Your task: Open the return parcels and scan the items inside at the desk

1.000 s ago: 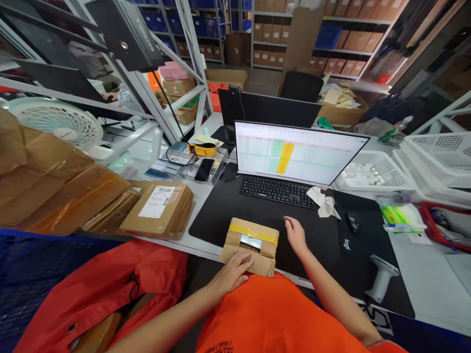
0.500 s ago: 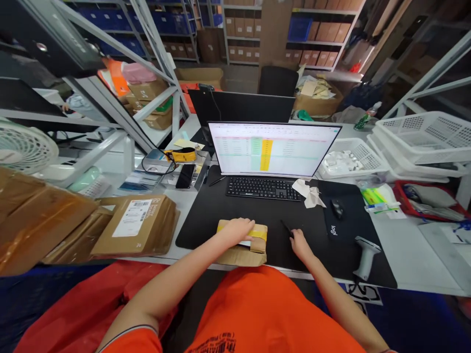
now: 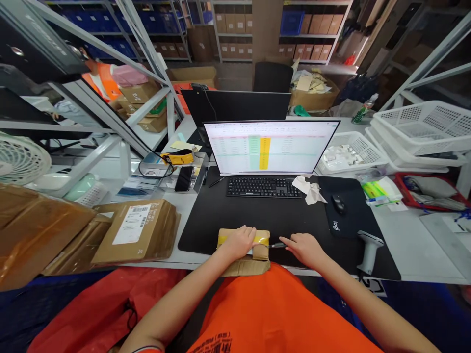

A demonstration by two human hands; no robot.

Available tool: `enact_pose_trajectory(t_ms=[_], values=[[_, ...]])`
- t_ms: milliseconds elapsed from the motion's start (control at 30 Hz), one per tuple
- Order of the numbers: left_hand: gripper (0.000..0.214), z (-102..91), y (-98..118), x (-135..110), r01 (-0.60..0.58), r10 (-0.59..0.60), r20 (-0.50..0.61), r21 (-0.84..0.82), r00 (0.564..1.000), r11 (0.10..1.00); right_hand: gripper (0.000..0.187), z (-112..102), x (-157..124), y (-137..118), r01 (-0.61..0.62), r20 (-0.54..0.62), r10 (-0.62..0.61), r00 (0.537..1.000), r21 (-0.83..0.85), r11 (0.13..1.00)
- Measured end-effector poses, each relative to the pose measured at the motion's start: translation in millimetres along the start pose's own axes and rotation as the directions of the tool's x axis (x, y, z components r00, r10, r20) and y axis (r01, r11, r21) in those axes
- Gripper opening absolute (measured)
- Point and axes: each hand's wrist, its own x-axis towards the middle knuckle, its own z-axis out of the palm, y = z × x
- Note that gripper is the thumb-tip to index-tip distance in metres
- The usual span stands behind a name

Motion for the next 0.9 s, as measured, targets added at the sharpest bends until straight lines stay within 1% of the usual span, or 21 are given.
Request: enact_pose_trajectory(t_ms=[67,100,167,233,267,300,333,400,500,567,600,633,667,700,733,800,833,900], values=[[0.042,0.3,2,-4,-0.001,0.001,-0.012,-0.006,1.0,1.0,0.035,-4,3,16,-0.008,0.011,0.008,1.0,-0.007,1.0],[0.04,0.1,4,-6,0.005,-0.006,-0.018,-0.019,1.0,1.0,0.034,-6,5,26,-0.045,0.02,0.045,0.999,-0.009,0.999],[0.038,-2.9,6,-9,0.036,-0.037,-0.018,-0.057,0.999,0.998,0.034,-11,8,43,-0.164,0.033,0.165,0.986,-0.017,0.986],[0.034,-11.6,7,-10,0.116,-0.114,0.026,-0.106,0.993,0.988,0.035,-15,11,55,-0.28,0.004,0.28,0.96,-0.007,0.96],[0.031,-18.4,7,-10,0.179,-0.171,0.07,-0.127,0.983,0.976,0.037,-17,11,58,-0.319,-0.028,0.319,0.947,0.02,0.948],[0.027,-26.8,5,-9,0.262,-0.246,0.124,-0.138,0.961,0.955,0.039,-18,11,58,-0.352,-0.067,0.355,0.932,0.06,0.934],[0.025,-36.6,2,-9,0.356,-0.331,0.178,-0.138,0.927,0.924,0.041,-19,9,56,-0.377,-0.103,0.388,0.916,0.11,0.919],[0.029,-58.0,-8,-10,0.539,-0.5,0.252,-0.118,0.828,0.834,0.043,-20,3,50,-0.418,-0.157,0.454,0.877,0.216,0.882],[0.041,-86.3,-33,-19,0.759,-0.721,0.257,-0.092,0.643,0.644,0.044,-18,-8,41,-0.454,-0.202,0.532,0.822,0.332,0.827],[0.045,-96.4,-50,-31,0.864,-0.825,0.256,-0.13,0.503,0.487,0.045,-16,-12,36,-0.445,-0.211,0.545,0.811,0.383,0.81],[0.045,-98.1,-56,-37,0.9,-0.857,0.279,-0.178,0.433,0.397,0.045,-16,-12,32,-0.426,-0.21,0.535,0.818,0.403,0.81],[0.043,-97.6,-61,-42,0.921,-0.871,0.319,-0.235,0.374,0.31,0.045,-16,-11,27,-0.398,-0.21,0.514,0.832,0.419,0.816],[0.039,-95.2,-63,-46,0.928,-0.868,0.367,-0.289,0.333,0.234,0.043,-16,-9,20,-0.359,-0.211,0.478,0.853,0.429,0.829],[0.036,-91.5,-64,-49,0.926,-0.857,0.414,-0.334,0.309,0.173,0.042,-18,-6,12,-0.306,-0.219,0.427,0.877,0.431,0.849],[0.034,-86.9,-63,-49,0.92,-0.844,0.446,-0.369,0.298,0.13,0.041,-20,-2,1,-0.244,-0.224,0.36,0.906,0.419,0.875],[0.034,-77.5,-59,-44,0.909,-0.838,0.463,-0.408,0.29,0.089,0.042,-24,8,-24,-0.1,-0.207,0.182,0.961,0.355,0.93],[0.035,-73.6,-56,-39,0.902,-0.843,0.456,-0.426,0.287,0.077,0.043,-26,14,-36,-0.03,-0.181,0.09,0.979,0.311,0.95],[0.037,-68.5,-51,-29,0.886,-0.853,0.436,-0.459,0.286,0.062,0.045,-29,27,-59,0.066,-0.109,-0.042,0.993,0.224,0.972]])
